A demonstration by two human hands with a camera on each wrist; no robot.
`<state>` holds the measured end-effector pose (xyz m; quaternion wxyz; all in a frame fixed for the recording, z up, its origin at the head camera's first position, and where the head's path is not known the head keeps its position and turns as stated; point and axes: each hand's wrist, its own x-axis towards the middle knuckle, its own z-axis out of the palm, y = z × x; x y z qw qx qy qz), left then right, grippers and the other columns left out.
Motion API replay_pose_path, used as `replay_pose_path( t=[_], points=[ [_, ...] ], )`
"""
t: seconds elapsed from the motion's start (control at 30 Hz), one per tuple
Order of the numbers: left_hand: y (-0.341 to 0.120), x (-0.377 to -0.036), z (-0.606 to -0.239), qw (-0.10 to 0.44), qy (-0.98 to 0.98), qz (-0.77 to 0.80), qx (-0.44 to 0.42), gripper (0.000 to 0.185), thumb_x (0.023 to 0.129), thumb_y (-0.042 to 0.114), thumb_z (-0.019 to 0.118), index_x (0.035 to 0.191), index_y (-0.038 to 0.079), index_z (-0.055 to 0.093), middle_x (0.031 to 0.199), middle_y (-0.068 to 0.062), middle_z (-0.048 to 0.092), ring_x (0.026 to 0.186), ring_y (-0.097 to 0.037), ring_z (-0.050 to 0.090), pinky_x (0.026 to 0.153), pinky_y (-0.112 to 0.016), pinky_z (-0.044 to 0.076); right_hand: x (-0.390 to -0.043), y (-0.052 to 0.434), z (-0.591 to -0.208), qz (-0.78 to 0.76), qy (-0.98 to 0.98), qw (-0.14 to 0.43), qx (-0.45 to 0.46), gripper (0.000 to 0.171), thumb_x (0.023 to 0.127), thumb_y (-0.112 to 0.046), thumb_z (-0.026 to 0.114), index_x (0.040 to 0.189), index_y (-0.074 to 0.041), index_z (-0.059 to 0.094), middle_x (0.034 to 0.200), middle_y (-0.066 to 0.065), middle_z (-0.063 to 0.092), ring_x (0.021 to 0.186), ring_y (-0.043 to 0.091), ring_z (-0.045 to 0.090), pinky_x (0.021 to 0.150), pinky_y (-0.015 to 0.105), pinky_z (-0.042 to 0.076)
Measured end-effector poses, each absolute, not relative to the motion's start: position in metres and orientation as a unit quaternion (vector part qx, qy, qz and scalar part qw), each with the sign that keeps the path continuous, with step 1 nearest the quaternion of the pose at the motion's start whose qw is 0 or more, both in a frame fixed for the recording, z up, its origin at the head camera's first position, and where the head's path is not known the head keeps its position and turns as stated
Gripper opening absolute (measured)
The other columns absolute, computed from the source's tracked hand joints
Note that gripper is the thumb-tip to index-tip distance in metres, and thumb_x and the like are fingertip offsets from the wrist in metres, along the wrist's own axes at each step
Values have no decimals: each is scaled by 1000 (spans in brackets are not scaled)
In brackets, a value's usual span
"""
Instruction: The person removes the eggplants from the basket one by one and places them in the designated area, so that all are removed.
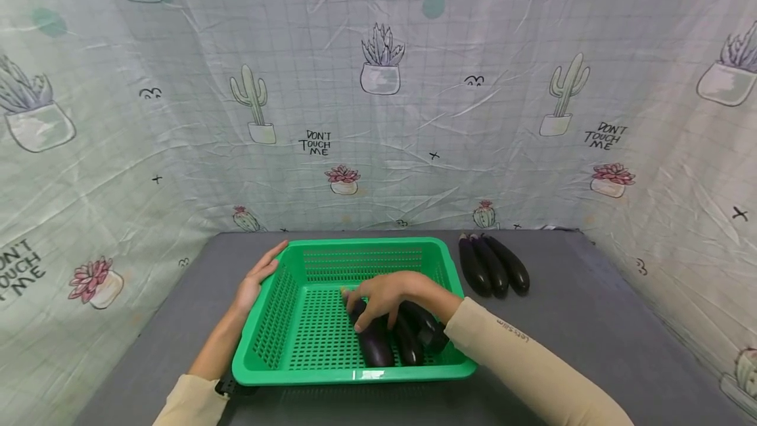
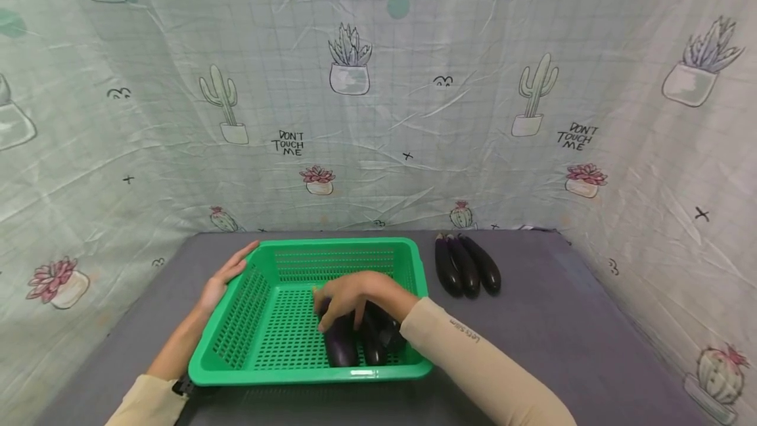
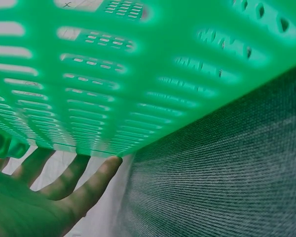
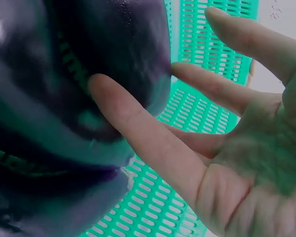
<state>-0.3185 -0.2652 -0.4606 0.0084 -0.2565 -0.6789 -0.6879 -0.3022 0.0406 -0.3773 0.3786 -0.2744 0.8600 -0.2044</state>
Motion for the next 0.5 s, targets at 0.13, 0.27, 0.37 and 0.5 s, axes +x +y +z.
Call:
replay_pose_path(
  t=[0.13,0.27,0.37,0.5],
  points=[
    [-266,-318,-463,10,-683,-684,-254,56,116,17,26,162,-10,9,153,18,36,130,6,54,104,-13,48,-299,39,-381,-195,856,393,-274,41,100,-28,72,140,-24,64,167,8,29,147,31,41,75,33,65],
    [-267,-318,-463,7,-681,-688,-250,57,116,17,26,162,-11,8,152,17,37,129,5,55,104,-14,49,-298,38,-383,-200,851,403,-273,36,99,-28,72,135,-26,68,171,12,20,160,39,8,74,33,65],
    [-268,-318,-462,7,-685,-686,-246,57,116,18,26,162,-10,8,152,15,36,128,5,55,103,-14,49,-298,38,-383,-212,844,408,-276,37,100,-28,71,136,-24,67,172,14,18,161,39,0,76,34,65],
    [-268,-319,-461,2,-688,-683,-245,57,116,19,26,163,-8,9,151,16,36,129,6,54,103,-14,49,-299,39,-382,-229,836,418,-273,36,101,-27,69,137,-21,66,165,12,33,152,31,34,79,37,65]
  ],
)
